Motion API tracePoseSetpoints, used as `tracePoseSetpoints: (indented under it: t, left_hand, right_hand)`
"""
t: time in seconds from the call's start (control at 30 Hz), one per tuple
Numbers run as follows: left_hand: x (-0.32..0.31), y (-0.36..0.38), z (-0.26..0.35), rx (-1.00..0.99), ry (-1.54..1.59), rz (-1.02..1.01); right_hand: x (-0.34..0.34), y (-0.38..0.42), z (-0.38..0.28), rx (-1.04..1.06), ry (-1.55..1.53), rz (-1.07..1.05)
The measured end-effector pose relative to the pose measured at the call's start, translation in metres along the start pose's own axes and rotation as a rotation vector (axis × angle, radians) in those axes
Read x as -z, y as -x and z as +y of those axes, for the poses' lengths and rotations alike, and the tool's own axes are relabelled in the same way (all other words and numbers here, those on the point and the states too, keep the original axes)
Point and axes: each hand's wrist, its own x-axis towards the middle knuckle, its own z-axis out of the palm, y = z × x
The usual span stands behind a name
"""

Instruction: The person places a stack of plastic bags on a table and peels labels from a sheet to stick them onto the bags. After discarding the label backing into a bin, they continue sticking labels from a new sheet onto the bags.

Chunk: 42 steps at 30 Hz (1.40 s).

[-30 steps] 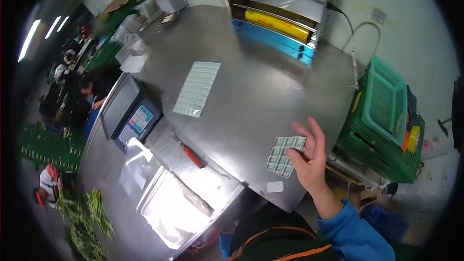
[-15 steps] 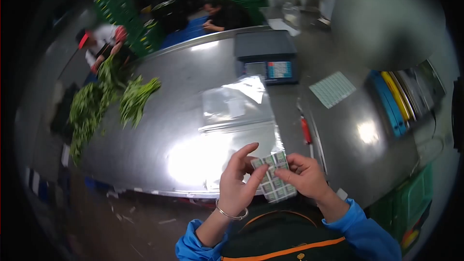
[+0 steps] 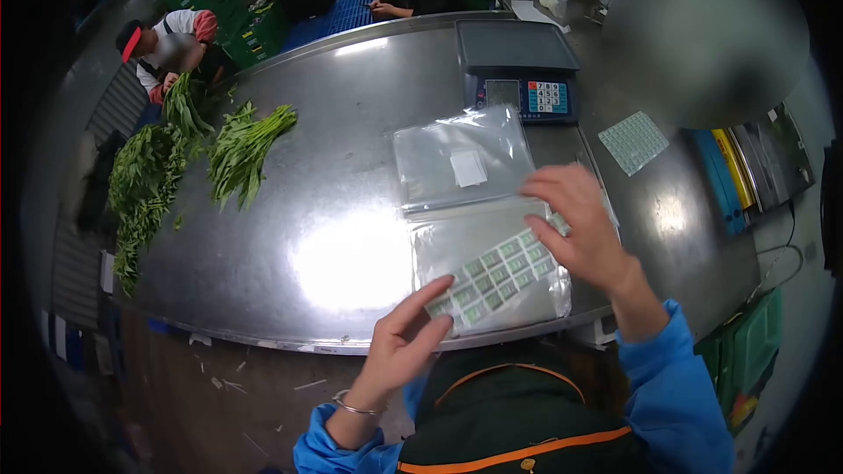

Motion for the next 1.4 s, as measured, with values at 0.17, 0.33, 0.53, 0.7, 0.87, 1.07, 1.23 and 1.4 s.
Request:
tracePoseSetpoints:
  t: [0.17,0.33,0.53,0.7,0.87,1.07,1.23,1.4]
  left_hand:
    - [-0.056,-0.034,-0.019,-0.176,0.445,0.459]
    - [-0.065,-0.057,-0.001,-0.121,0.446,0.32]
    - [-0.076,-0.084,-0.014,0.007,0.356,0.42]
    - [-0.071,-0.087,-0.019,0.045,0.381,0.419]
    - [-0.045,-0.077,-0.024,0.147,0.053,0.328]
    - [-0.026,-0.058,-0.026,0.171,-0.17,0.228]
    - [-0.008,-0.035,-0.044,0.238,0.308,0.241]
    - [0.011,-0.014,-0.063,0.461,0.841,0.304]
  right_hand:
    - [-0.044,0.022,-0.015,0.1,-0.236,0.183]
    - [-0.044,0.019,0.031,0.01,-0.565,-0.024]
    - [-0.036,-0.004,0.058,0.12,-0.586,-0.021]
    - [-0.037,-0.002,0.066,0.036,-0.546,-0.121]
    - [-0.045,-0.012,0.042,-0.087,-0.536,-0.077]
    - [-0.057,-0.024,0.038,0.263,-0.256,-0.3]
    - [-0.088,0.004,0.021,0.356,-0.067,-0.142]
    - [-0.134,0.035,0.008,0.34,-0.137,0.075]
